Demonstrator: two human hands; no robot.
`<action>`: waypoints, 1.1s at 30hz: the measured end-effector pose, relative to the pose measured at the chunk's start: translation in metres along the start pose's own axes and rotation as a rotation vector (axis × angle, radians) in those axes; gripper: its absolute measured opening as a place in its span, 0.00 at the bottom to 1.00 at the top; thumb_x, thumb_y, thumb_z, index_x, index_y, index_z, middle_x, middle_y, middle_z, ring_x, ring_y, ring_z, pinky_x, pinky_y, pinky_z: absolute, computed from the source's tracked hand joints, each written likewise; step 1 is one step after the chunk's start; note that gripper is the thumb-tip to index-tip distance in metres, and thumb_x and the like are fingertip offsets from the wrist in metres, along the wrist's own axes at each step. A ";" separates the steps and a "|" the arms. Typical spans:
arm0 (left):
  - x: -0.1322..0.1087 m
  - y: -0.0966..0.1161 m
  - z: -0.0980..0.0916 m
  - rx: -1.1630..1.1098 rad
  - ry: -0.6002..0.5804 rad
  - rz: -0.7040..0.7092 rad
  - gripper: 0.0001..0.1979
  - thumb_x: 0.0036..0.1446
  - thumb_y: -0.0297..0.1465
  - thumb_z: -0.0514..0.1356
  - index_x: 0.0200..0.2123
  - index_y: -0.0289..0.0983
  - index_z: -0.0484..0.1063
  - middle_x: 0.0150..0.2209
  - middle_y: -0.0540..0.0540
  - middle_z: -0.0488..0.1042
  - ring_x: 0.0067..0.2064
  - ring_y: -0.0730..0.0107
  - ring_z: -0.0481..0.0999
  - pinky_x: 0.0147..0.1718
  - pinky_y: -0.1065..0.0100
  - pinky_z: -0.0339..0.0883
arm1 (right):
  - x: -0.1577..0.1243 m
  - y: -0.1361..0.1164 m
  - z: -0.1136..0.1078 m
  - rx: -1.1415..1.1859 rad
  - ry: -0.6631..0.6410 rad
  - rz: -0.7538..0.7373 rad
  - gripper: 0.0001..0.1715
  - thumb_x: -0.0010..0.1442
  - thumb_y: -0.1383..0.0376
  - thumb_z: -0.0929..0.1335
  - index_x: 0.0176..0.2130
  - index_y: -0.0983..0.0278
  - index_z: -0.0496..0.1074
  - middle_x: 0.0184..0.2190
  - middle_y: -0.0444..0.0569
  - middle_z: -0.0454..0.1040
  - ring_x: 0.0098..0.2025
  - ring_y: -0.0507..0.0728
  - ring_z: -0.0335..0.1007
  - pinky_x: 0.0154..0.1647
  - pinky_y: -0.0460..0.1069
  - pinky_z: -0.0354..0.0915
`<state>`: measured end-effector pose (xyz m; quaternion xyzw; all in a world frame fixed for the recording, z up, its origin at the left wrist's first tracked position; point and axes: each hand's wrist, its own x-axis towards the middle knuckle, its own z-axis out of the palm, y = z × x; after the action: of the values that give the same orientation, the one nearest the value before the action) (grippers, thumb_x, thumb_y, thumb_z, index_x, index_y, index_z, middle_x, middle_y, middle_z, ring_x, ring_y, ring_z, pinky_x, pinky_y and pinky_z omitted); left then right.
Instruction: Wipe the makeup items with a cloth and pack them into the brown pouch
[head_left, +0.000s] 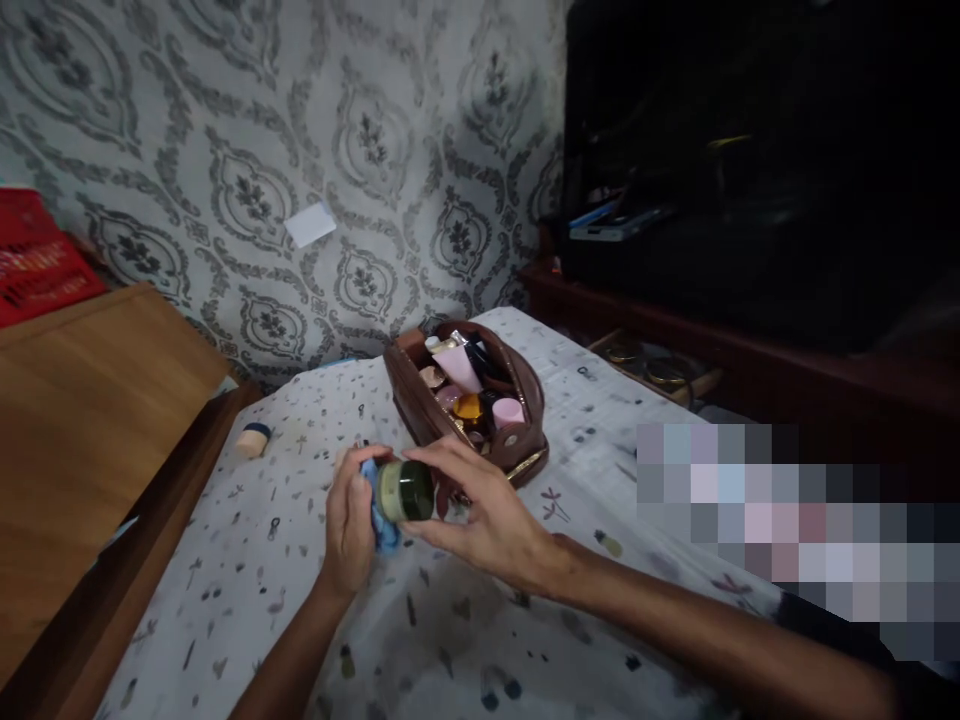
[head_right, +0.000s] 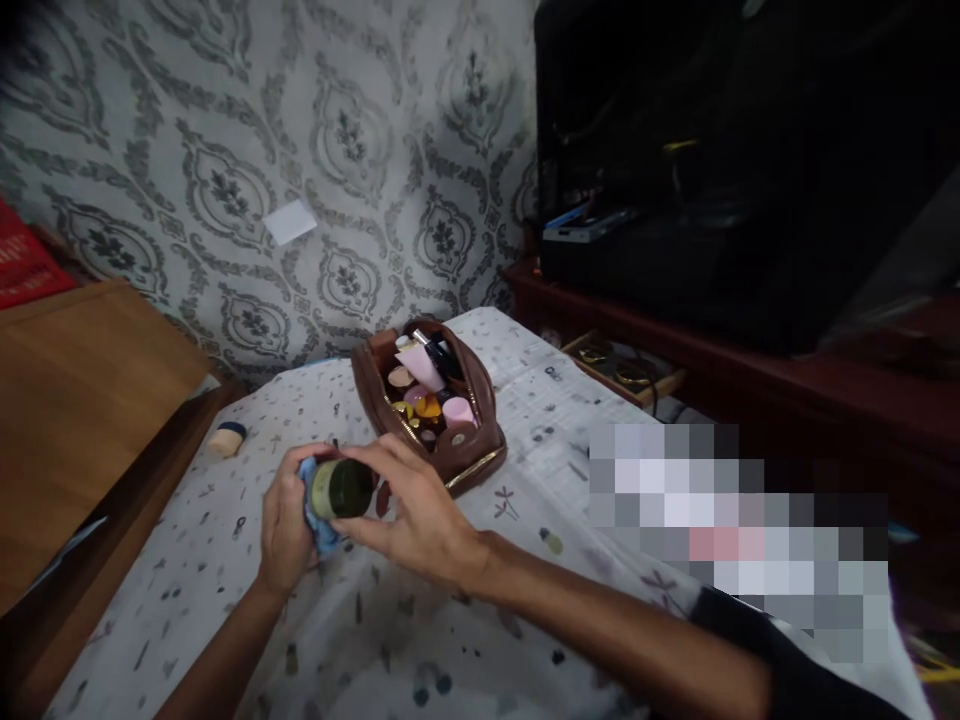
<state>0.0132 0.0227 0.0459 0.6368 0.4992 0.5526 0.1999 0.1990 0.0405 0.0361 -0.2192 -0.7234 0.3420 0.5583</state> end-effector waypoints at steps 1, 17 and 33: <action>0.010 0.005 0.003 0.061 -0.012 0.077 0.19 0.69 0.46 0.51 0.47 0.41 0.75 0.44 0.44 0.77 0.45 0.62 0.77 0.44 0.65 0.71 | 0.003 -0.006 -0.012 -0.015 0.013 0.003 0.29 0.58 0.58 0.76 0.57 0.59 0.72 0.43 0.50 0.73 0.42 0.56 0.72 0.42 0.51 0.72; 0.047 0.000 0.028 0.652 -0.213 0.787 0.24 0.64 0.20 0.53 0.61 0.41 0.68 0.55 0.37 0.75 0.59 0.56 0.74 0.55 0.55 0.73 | 0.105 0.019 -0.105 -0.389 0.015 0.010 0.25 0.58 0.64 0.75 0.54 0.62 0.71 0.46 0.47 0.75 0.42 0.55 0.73 0.44 0.50 0.69; 0.047 -0.003 0.031 0.622 -0.224 0.767 0.28 0.64 0.19 0.52 0.65 0.42 0.64 0.56 0.37 0.75 0.62 0.55 0.72 0.56 0.53 0.73 | 0.173 0.078 -0.042 -1.018 -0.596 -0.109 0.09 0.47 0.77 0.75 0.30 0.66 0.78 0.33 0.55 0.81 0.45 0.65 0.78 0.49 0.57 0.69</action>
<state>0.0349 0.0731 0.0575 0.8592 0.3457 0.3396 -0.1641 0.1855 0.2239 0.0979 -0.3166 -0.9322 -0.0305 0.1724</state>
